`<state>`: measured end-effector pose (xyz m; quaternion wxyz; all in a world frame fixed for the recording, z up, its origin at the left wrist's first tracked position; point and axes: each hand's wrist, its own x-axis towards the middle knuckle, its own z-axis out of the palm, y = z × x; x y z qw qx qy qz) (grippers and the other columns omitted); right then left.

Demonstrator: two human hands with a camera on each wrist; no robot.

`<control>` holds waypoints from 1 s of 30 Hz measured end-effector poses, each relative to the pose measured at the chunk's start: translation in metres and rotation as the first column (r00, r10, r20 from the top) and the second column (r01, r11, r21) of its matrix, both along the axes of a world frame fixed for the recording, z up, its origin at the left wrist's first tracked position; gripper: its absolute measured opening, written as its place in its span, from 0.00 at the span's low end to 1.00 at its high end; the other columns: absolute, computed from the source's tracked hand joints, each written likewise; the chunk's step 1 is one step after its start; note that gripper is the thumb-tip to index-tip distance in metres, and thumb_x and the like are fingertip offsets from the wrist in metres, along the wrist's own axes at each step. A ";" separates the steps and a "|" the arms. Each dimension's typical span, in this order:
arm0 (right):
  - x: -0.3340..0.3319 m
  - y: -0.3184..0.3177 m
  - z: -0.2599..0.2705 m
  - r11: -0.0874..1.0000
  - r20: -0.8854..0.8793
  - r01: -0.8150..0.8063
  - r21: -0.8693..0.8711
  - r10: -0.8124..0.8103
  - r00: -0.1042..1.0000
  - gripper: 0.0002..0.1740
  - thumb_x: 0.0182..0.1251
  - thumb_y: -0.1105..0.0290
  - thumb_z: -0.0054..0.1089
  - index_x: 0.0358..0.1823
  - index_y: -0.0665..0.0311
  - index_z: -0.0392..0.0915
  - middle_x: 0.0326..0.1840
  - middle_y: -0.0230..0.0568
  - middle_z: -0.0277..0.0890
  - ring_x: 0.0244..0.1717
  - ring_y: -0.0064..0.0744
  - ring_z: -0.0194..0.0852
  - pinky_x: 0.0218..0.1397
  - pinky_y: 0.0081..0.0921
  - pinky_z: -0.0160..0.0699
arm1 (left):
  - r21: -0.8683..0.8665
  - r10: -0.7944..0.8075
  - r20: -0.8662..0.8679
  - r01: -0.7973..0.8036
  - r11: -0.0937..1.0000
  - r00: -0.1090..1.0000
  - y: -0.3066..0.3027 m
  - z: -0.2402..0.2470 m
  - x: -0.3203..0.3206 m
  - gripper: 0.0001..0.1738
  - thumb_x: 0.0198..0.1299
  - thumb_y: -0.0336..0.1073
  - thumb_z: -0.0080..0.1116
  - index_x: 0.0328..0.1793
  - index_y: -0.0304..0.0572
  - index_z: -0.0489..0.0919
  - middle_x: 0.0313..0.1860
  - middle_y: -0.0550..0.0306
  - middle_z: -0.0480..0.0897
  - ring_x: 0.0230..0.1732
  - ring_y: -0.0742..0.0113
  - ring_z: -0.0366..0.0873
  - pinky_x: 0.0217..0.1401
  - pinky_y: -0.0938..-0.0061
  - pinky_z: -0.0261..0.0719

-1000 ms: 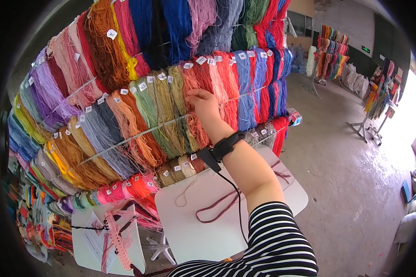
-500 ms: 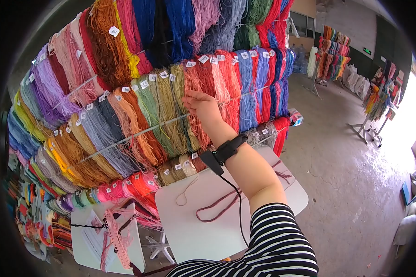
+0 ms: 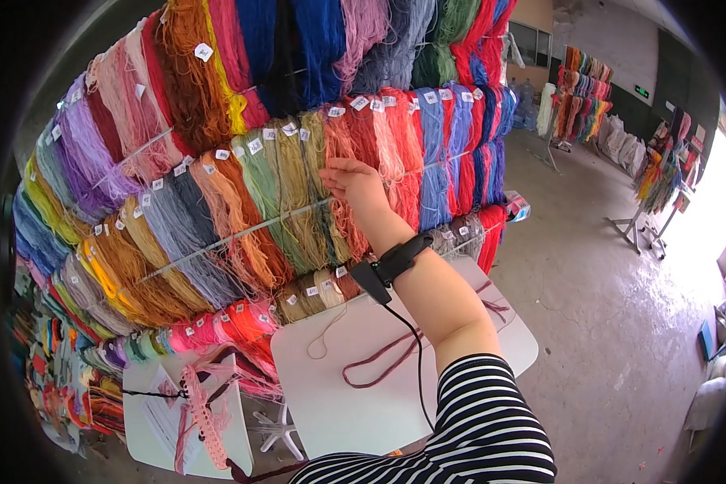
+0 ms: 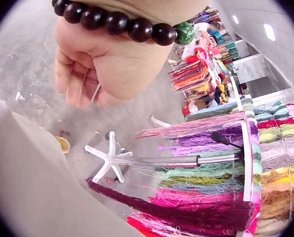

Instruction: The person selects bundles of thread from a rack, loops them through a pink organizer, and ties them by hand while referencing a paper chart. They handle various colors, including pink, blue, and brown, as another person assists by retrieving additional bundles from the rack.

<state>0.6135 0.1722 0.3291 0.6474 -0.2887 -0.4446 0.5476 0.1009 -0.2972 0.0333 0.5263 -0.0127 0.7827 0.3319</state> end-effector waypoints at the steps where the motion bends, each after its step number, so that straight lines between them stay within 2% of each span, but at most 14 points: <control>1: -0.001 0.000 0.000 1.000 -0.006 0.004 -0.002 -0.004 1.000 0.17 0.64 0.77 0.48 0.54 0.66 0.75 0.44 0.39 0.82 0.41 0.27 0.77 0.46 0.25 0.72 | -0.001 0.000 -0.003 0.000 1.000 1.000 0.000 0.000 0.000 0.23 0.63 0.46 0.56 0.61 0.46 0.72 0.50 0.57 0.78 0.48 0.67 0.74 0.50 0.73 0.74; 13: 0.001 0.001 0.002 0.999 -0.017 0.025 -0.039 -0.025 1.000 0.13 0.65 0.74 0.52 0.50 0.64 0.75 0.41 0.38 0.82 0.38 0.24 0.77 0.42 0.21 0.75 | -0.011 0.000 0.008 0.000 1.000 1.000 -0.009 -0.002 -0.006 0.25 0.63 0.47 0.56 0.62 0.46 0.72 0.52 0.55 0.78 0.49 0.66 0.74 0.51 0.72 0.74; 16: 0.002 0.005 -0.002 1.000 0.002 0.023 0.017 -0.023 1.000 0.12 0.65 0.74 0.55 0.49 0.63 0.76 0.38 0.35 0.82 0.34 0.21 0.76 0.38 0.18 0.73 | -0.014 0.002 0.008 -0.002 1.000 1.000 -0.011 -0.002 -0.007 0.25 0.62 0.47 0.56 0.63 0.46 0.72 0.53 0.55 0.78 0.50 0.66 0.74 0.52 0.72 0.74; 19: -0.003 0.009 -0.002 0.985 0.019 0.127 0.114 -0.130 0.991 0.10 0.66 0.72 0.53 0.44 0.67 0.79 0.35 0.35 0.82 0.32 0.24 0.76 0.36 0.22 0.72 | -0.016 0.002 0.007 -0.001 1.000 1.000 -0.013 -0.001 -0.008 0.25 0.62 0.47 0.57 0.63 0.46 0.71 0.53 0.55 0.78 0.50 0.66 0.74 0.52 0.72 0.74; 22: -0.003 0.025 0.001 0.905 0.309 0.331 0.266 -0.405 0.860 0.10 0.64 0.68 0.55 0.41 0.66 0.81 0.31 0.39 0.82 0.31 0.31 0.79 0.34 0.27 0.74 | -0.015 0.004 0.005 -0.004 1.000 1.000 -0.016 0.001 -0.010 0.26 0.62 0.47 0.57 0.64 0.46 0.71 0.53 0.54 0.78 0.50 0.65 0.74 0.52 0.72 0.74; 25: -0.008 -0.007 0.001 0.749 0.462 0.458 0.479 -0.659 0.594 0.09 0.62 0.67 0.55 0.37 0.63 0.82 0.29 0.47 0.80 0.31 0.43 0.80 0.35 0.34 0.76 | -0.012 0.004 0.007 -0.004 1.000 1.000 -0.019 0.003 -0.011 0.26 0.62 0.47 0.57 0.64 0.46 0.71 0.54 0.54 0.78 0.50 0.65 0.74 0.53 0.72 0.74; 28: -0.024 -0.059 -0.015 0.708 0.550 0.399 0.583 -0.705 0.447 0.10 0.62 0.70 0.55 0.39 0.64 0.82 0.32 0.50 0.81 0.34 0.42 0.82 0.37 0.33 0.77 | -0.003 0.005 0.010 -0.005 1.000 1.000 -0.027 0.002 -0.015 0.27 0.62 0.47 0.57 0.64 0.46 0.71 0.54 0.54 0.78 0.51 0.65 0.74 0.53 0.71 0.74; 30: -0.035 -0.096 -0.028 0.664 0.551 0.321 0.676 -0.744 0.379 0.08 0.60 0.71 0.52 0.33 0.64 0.81 0.31 0.51 0.79 0.33 0.51 0.79 0.36 0.39 0.76 | 0.004 -0.001 0.012 0.001 1.000 1.000 -0.034 0.002 -0.020 0.27 0.62 0.48 0.57 0.65 0.46 0.71 0.55 0.53 0.78 0.51 0.65 0.74 0.53 0.71 0.74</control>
